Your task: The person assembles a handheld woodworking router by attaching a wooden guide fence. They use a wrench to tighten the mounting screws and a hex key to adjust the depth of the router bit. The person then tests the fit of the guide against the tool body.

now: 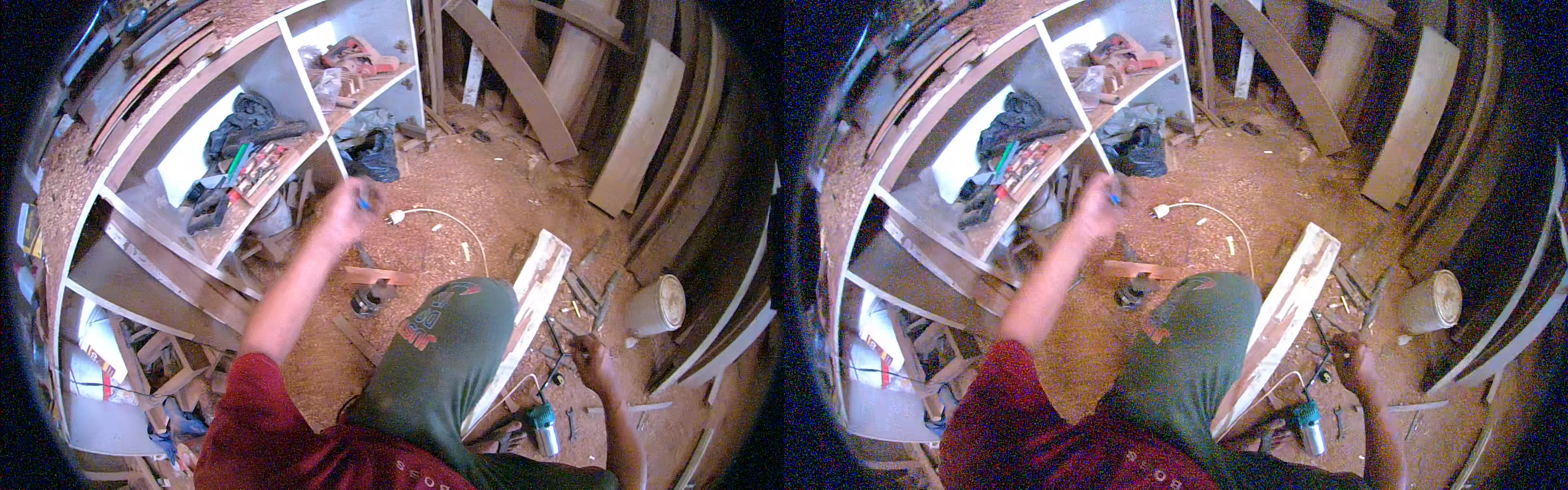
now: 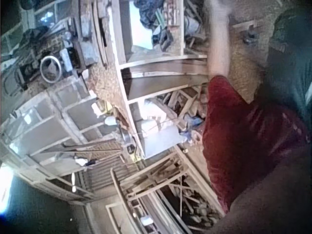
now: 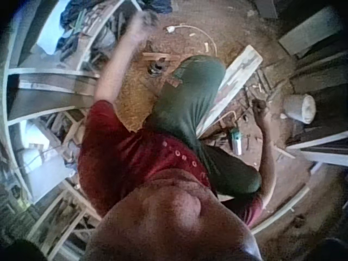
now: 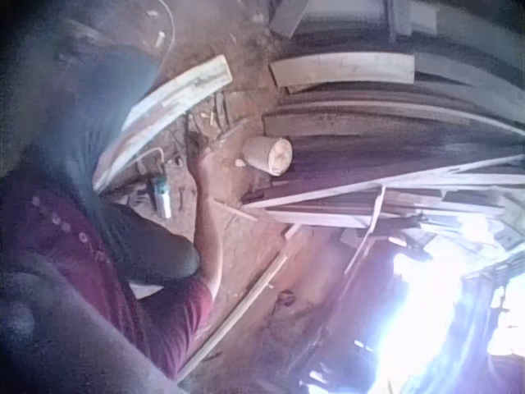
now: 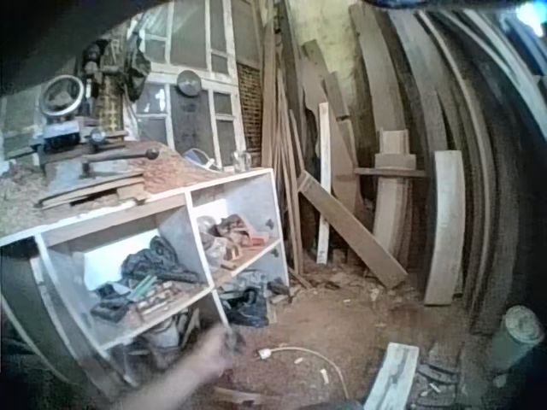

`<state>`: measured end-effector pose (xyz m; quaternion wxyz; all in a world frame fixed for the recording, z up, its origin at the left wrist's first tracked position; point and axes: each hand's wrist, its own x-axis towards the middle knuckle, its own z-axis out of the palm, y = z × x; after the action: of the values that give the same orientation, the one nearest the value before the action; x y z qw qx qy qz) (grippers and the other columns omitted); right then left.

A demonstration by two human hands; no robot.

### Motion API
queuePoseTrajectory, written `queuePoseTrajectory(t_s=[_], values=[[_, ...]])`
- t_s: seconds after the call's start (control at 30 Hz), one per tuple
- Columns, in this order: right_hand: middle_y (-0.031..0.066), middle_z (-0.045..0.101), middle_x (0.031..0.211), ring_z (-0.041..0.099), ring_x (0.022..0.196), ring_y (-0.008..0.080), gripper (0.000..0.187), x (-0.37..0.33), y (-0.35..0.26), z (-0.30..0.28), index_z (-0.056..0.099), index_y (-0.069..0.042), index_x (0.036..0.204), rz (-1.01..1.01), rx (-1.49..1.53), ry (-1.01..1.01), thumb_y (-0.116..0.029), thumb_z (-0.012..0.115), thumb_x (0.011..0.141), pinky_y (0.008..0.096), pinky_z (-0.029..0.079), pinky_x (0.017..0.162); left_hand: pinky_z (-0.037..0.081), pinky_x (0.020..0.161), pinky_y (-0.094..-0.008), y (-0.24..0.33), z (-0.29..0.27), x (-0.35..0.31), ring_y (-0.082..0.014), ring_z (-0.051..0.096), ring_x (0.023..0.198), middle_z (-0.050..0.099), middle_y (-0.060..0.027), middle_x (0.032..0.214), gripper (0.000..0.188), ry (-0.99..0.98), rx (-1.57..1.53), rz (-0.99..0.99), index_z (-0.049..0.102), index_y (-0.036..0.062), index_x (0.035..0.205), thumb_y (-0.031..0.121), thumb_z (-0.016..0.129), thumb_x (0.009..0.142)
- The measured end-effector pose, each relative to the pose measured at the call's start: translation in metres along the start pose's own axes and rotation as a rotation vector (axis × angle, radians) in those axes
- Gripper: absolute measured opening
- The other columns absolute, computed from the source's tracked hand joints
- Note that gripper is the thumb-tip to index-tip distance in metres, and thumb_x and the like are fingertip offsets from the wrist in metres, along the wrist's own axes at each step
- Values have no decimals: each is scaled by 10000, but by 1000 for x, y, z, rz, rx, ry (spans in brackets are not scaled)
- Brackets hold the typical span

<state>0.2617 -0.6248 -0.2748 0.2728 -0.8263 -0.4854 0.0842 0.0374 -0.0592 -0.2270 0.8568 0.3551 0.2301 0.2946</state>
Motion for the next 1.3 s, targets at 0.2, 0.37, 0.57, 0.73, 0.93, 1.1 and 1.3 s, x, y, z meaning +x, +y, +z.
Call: queuePoseTrajectory(t_s=[0.2, 0.37, 0.57, 0.73, 0.93, 1.1, 1.3], values=[[169, 698, 887, 706, 793, 258, 157, 31, -57, 2, 659, 40, 1018, 72, 149, -45, -52, 616, 898, 351, 571, 673, 497, 716, -300, -226, 75, -38, -168, 621, 817, 661, -44, 915, 191, -828, 1003, -175, 663, 78, 1014, 249, 628, 936], [198, 707, 936, 718, 800, 279, 184, 45, -78, 8, 659, 47, 1018, 342, 330, 12, -105, 651, 915, 404, 572, 724, 528, 876, -307, -273, 136, -62, -164, 669, 974, 715, -80, 1060, 280, -1038, 742, -320, 696, 25, 1120, 225, 657, 928], [174, 707, 979, 717, 890, 264, 217, 76, -108, 31, 614, 105, 1072, 297, 621, 73, -43, 635, 914, 376, 604, 747, 548, 861, -327, -279, 107, -44, -183, 690, 927, 728, -97, 1056, 336, -927, 351, -405, 695, -9, 1120, 236, 722, 890], [200, 664, 1184, 704, 1001, 275, 376, 77, -98, 39, 567, 44, 1251, 252, 624, -47, -58, 658, 901, 368, 588, 809, 534, 876, -340, -184, 94, -47, -172, 672, 946, 728, -68, 1043, 259, -535, 938, 16, 714, 37, 1096, 232, 705, 926], [175, 722, 947, 713, 862, 260, 261, 38, -67, 10, 649, 33, 1119, 262, 456, -190, -131, 669, 917, 372, 570, 769, 522, 840, -321, 69, -19, 9, -194, 694, 887, 748, -88, 913, 126, 405, 1319, 744, 759, 55, 896, 152, 719, 826], [194, 722, 1006, 716, 916, 291, 267, 13, -52, 15, 660, 25, 1107, 208, 355, -233, -154, 671, 910, 389, 567, 810, 546, 834, -414, 201, -76, -6, -328, 714, 928, 739, -178, 972, 385, 914, 1842, 609, 752, 56, 1041, 372, 724, 822], [194, 715, 1044, 711, 935, 319, 293, -2, -29, -32, 656, 0, 1139, 151, 230, -37, -160, 671, 894, 409, 563, 817, 502, 901, -370, 148, 71, 26, -206, 624, 1056, 647, -110, 1249, 386, 111, 476, 436, 627, 42, 1280, 165, 536, 926]])
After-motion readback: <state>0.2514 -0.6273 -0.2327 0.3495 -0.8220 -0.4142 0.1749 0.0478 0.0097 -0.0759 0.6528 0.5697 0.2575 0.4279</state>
